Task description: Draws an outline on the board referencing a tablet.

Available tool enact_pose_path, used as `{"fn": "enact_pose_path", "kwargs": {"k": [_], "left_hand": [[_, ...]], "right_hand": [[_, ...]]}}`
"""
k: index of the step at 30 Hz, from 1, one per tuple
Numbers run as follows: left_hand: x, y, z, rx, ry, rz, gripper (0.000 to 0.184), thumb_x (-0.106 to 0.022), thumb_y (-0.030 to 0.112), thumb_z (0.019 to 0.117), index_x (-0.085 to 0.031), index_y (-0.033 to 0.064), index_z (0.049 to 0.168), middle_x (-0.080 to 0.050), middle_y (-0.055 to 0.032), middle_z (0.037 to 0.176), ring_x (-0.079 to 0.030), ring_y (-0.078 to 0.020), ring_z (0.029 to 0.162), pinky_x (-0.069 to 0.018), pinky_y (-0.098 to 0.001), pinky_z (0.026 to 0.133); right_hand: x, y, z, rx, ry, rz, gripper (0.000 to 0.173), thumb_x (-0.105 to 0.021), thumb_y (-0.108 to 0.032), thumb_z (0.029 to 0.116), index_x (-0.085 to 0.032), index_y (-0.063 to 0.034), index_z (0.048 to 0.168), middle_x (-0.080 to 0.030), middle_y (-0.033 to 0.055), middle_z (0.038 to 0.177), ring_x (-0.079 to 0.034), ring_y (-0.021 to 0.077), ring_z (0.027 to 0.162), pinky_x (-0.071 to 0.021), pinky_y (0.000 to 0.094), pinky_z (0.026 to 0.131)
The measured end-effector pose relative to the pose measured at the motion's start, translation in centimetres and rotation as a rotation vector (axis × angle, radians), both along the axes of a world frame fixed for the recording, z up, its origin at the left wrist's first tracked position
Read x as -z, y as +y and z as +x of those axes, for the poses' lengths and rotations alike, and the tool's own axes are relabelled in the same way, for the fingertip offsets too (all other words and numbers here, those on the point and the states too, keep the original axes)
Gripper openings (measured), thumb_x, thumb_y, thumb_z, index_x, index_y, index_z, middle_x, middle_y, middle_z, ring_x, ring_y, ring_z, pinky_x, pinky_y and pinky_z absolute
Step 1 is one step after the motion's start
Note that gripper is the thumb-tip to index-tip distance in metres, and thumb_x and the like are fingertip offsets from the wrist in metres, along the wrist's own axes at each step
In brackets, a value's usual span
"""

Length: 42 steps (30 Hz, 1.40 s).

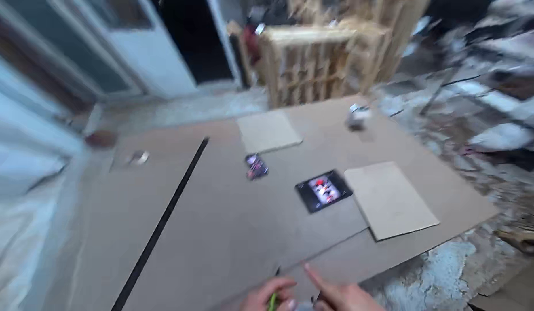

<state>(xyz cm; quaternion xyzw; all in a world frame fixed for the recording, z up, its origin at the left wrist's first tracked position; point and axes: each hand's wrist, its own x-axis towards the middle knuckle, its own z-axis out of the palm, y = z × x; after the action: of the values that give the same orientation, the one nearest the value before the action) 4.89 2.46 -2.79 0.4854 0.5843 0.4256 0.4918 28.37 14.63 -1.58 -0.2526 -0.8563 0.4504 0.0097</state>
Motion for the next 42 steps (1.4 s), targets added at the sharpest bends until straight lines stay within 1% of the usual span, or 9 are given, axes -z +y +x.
{"fn": "enact_pose_path", "kwargs": {"k": [4, 7, 11, 16, 20, 23, 26, 34, 42], "left_hand": [[3.3, -0.4, 1.0, 0.216, -0.038, -0.054, 0.037, -0.065, 0.032, 0.1024, -0.065, 0.0133, 0.135, -0.073, -0.0014, 0.112, -0.070, -0.0093, 0.100, -0.0601, -0.0333, 0.091], [4.2, -0.4, 1.4, 0.249, -0.062, -0.103, 0.032, -0.062, 0.033, 0.1045, -0.068, 0.0124, 0.127, -0.073, -0.0030, 0.102, -0.069, -0.0081, 0.089, -0.0584, -0.0300, 0.083], [7.4, 0.1, 1.0, 0.049, -0.121, -0.053, 0.042, -0.046, 0.041, 0.1103, -0.067, 0.0117, 0.132, -0.075, -0.0013, 0.095, -0.070, -0.0097, 0.083, -0.0612, -0.0331, 0.079], [13.2, 0.9, -0.9, -0.272, -0.106, -0.068, 0.049, -0.046, 0.046, 0.1092, -0.073, 0.0087, 0.125, -0.075, -0.0040, 0.094, -0.072, -0.0170, 0.085, -0.0628, -0.0383, 0.083], [18.0, 2.6, -4.1, -0.416, 0.030, -0.206, 0.033, -0.059, 0.037, 0.1046, -0.077, 0.0131, 0.117, -0.076, -0.0002, 0.095, -0.072, -0.0126, 0.080, -0.0630, -0.0311, 0.074], [21.6, 5.0, -7.1, -0.546, -0.021, -0.172, 0.025, -0.070, 0.026, 0.0967, -0.071, 0.0088, 0.114, -0.074, -0.0071, 0.091, -0.071, -0.0186, 0.076, -0.0628, -0.0339, 0.069], [24.2, 8.6, -11.0, -0.556, 0.057, -0.029, 0.015, -0.074, 0.020, 0.0934, -0.073, 0.0102, 0.105, -0.074, -0.0049, 0.091, -0.070, -0.0147, 0.076, -0.0616, -0.0295, 0.068], [27.9, 18.3, -19.0, -0.293, 0.077, 0.144, 0.011, -0.076, 0.014, 0.0892, -0.068, 0.0083, 0.096, -0.073, -0.0051, 0.093, -0.067, -0.0119, 0.071, -0.0571, -0.0247, 0.058], [28.2, 18.7, -19.6, -0.136, 0.262, 0.207, 0.007, -0.075, 0.008, 0.0840, -0.070, 0.0092, 0.089, -0.074, -0.0011, 0.088, -0.070, -0.0100, 0.074, -0.0593, -0.0235, 0.062]], "right_hand": [[2.2, -0.1, -0.8, -0.103, 0.005, -0.003, 0.062, -0.051, -0.033, 0.1079, -0.031, -0.0151, 0.164, -0.072, 0.0055, 0.085, -0.070, 0.0217, 0.072, -0.0608, 0.0495, 0.069], [3.6, 0.1, -0.7, -0.162, -0.028, -0.041, 0.062, -0.051, -0.037, 0.1082, -0.033, -0.0139, 0.163, -0.072, 0.0063, 0.087, -0.070, 0.0215, 0.072, -0.0606, 0.0477, 0.068], [7.0, 1.9, -0.9, -0.137, -0.050, -0.187, 0.053, -0.048, -0.036, 0.1099, -0.039, -0.0210, 0.160, -0.073, 0.0005, 0.087, -0.069, 0.0140, 0.070, -0.0621, 0.0415, 0.068], [14.7, 7.6, -2.6, 0.072, 0.066, -0.439, 0.033, -0.047, -0.033, 0.1110, -0.067, -0.0229, 0.136, -0.071, -0.0048, 0.082, -0.066, 0.0083, 0.067, -0.0599, 0.0304, 0.062], [20.1, 15.9, -10.5, 0.290, 0.141, -0.460, 0.031, -0.049, -0.027, 0.1085, -0.069, -0.0185, 0.130, -0.072, -0.0012, 0.083, -0.067, 0.0131, 0.069, -0.0602, 0.0334, 0.063], [25.0, 21.7, -20.2, 0.444, 0.429, -0.402, 0.033, -0.046, -0.023, 0.1098, -0.066, -0.0058, 0.130, -0.071, 0.0018, 0.085, -0.068, 0.0115, 0.074, -0.0609, 0.0320, 0.069], [29.1, 25.5, -28.4, 0.527, 0.730, -0.402, 0.032, -0.044, -0.018, 0.1112, -0.063, 0.0008, 0.127, -0.071, 0.0039, 0.085, -0.069, 0.0125, 0.076, -0.0613, 0.0318, 0.072], [30.4, 27.8, -31.3, 0.537, 0.909, -0.370, 0.027, -0.044, -0.010, 0.1108, -0.062, 0.0050, 0.123, -0.069, 0.0036, 0.079, -0.067, 0.0130, 0.070, -0.0592, 0.0274, 0.066], [30.5, 27.5, -31.9, 0.567, 0.908, -0.319, 0.022, -0.045, -0.008, 0.1098, -0.065, 0.0013, 0.110, -0.068, 0.0020, 0.075, -0.067, 0.0121, 0.066, -0.0580, 0.0260, 0.060]]}}
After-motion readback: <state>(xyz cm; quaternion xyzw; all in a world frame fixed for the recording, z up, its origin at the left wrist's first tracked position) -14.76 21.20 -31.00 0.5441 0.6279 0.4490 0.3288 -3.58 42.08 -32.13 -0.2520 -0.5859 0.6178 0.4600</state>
